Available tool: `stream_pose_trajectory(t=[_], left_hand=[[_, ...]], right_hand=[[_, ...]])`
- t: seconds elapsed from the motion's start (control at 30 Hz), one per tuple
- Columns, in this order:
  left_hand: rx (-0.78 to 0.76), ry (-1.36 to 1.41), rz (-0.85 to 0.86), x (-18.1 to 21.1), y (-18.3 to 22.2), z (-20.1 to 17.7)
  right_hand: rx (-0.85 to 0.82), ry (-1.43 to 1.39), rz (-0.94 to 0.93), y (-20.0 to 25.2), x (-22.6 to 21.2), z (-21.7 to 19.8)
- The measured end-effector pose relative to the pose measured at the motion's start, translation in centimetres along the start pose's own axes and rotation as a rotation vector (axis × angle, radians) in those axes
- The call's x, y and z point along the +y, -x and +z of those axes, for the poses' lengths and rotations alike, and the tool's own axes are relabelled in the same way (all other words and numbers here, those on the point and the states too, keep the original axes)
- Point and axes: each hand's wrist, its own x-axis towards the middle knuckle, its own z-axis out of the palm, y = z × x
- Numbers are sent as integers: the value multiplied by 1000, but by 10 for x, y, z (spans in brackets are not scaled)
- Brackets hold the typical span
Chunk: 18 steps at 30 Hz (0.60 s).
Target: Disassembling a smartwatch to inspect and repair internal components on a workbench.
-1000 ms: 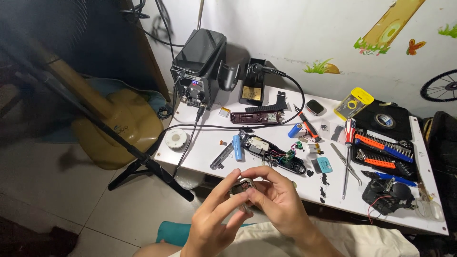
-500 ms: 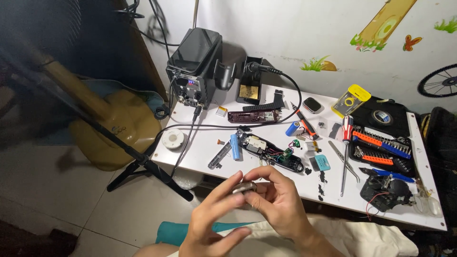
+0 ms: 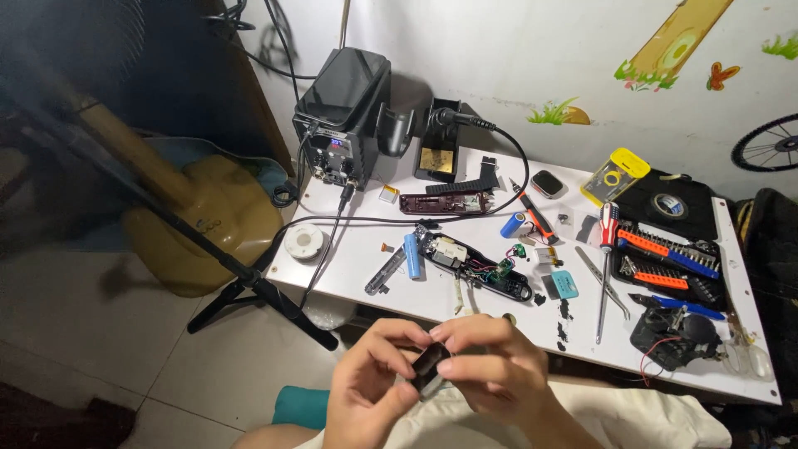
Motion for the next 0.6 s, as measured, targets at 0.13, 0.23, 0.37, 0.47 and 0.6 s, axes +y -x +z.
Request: stream_pose_trajectory(t=[0.13,0.23,0.37,0.47,0.6], left_hand=[[-156,-98,95,13,-4,2],[-283,-373,193,25,-8,-2],[-339,-538,271,43,-7,13],[-213,-604,334,43,0,30],[-49,-636,307,28,8,48]], right_hand=[[-2,105,-192,-8,0,-5],[-14,196,-177,-6,-16,-13],[-127,168,-104,-1,-33,-22],[-26,199,-202,10,-31,-12],[46,225,-151,20,-33,-4]])
